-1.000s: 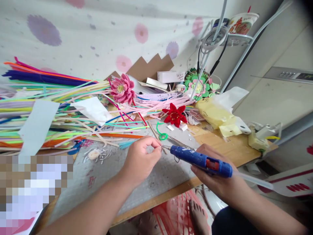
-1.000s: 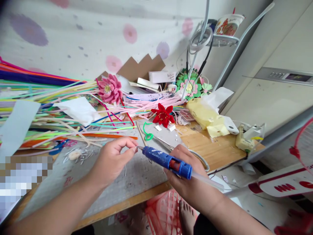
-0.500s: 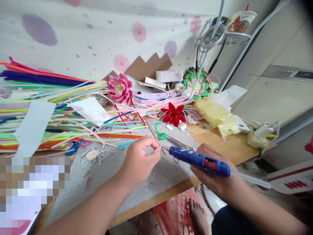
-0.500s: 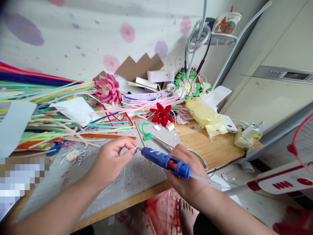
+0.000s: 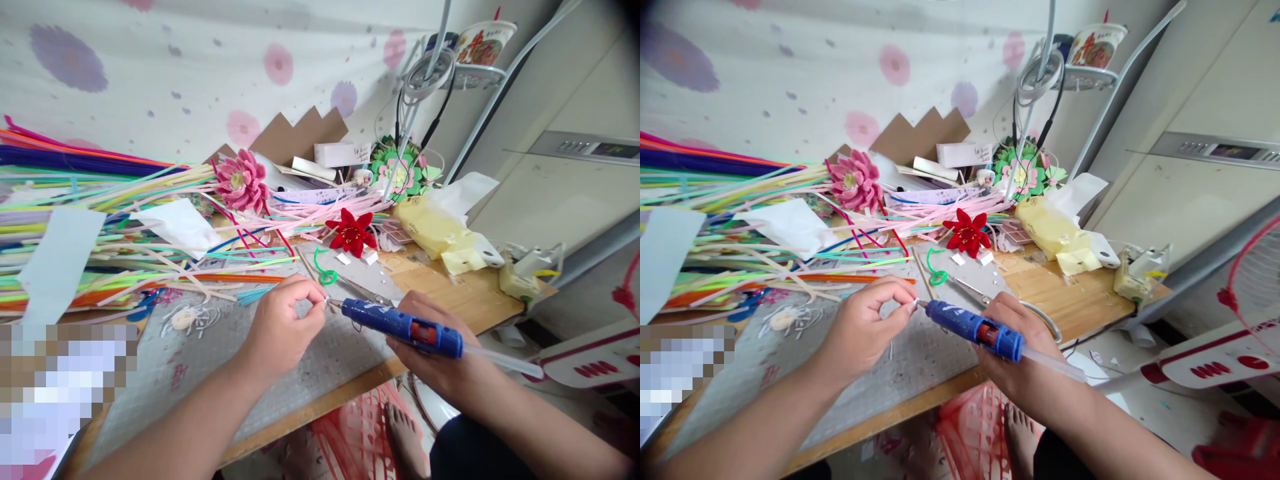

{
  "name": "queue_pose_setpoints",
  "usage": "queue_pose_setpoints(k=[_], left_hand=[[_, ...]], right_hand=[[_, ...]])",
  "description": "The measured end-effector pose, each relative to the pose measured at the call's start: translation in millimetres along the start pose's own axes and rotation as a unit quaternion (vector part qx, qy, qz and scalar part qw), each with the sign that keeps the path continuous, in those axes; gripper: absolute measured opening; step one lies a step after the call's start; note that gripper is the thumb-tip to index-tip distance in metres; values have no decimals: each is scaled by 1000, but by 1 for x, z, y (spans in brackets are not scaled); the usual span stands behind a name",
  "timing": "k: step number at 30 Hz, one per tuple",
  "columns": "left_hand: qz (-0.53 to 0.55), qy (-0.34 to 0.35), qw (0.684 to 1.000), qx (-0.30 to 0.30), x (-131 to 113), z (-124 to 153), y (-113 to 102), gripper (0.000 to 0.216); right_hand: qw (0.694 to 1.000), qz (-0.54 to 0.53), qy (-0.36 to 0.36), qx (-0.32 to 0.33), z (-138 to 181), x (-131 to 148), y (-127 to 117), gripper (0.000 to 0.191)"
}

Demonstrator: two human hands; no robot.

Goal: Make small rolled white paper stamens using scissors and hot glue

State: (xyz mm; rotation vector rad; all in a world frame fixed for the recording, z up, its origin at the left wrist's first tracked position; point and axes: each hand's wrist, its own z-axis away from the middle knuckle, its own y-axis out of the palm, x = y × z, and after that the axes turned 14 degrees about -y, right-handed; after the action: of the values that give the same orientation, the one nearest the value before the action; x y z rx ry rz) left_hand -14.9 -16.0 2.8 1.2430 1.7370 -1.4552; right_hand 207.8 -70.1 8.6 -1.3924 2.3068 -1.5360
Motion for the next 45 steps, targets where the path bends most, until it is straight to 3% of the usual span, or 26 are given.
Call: queue_pose_setpoints(k=[9, 12, 14, 16, 19, 23, 29, 34, 38, 40, 42, 45], left_hand=[[10, 3, 1000, 2, 0, -2, -1, 16], [18, -1, 1000, -1, 3, -3, 0, 14], [21, -5, 1000, 2, 5, -4, 0, 13], [24, -8, 1000, 5, 7, -4, 0, 12], [29, -18, 999, 10, 8, -5, 0, 11], [41, -18, 999, 18, 10, -4, 0, 10], [48, -23, 998, 34, 13, -5, 1, 9], [65, -37, 996, 50, 12, -4, 1, 10], [83, -44, 993, 78, 6, -2, 2, 11], [92, -48, 990, 93, 3, -1, 3, 12], [93, -51, 989, 107, 1, 0, 3, 12], [88, -47, 987, 128, 0, 0, 2, 12]], right_hand=[[1000, -15, 4, -1, 0, 1, -1, 13], [991, -95, 79, -42, 5, -12, -9, 11], [957, -184, 198, -105, 10, -32, -20, 14], [898, -251, 314, -180, 16, -60, -35, 22], [844, -267, 399, -238, 28, -102, -56, 27], [841, -217, 448, -213, 43, -130, -67, 32], [866, -100, 469, -142, 46, -137, -64, 37], [882, 75, 459, -79, 45, -141, -82, 40], [907, 133, 395, -61, 27, -109, -77, 25], [950, 69, 299, -54, 12, -77, -58, 20], [979, -59, 197, 10, -5, -42, -35, 19], [972, -199, 119, 37, -27, -3, -5, 11]])
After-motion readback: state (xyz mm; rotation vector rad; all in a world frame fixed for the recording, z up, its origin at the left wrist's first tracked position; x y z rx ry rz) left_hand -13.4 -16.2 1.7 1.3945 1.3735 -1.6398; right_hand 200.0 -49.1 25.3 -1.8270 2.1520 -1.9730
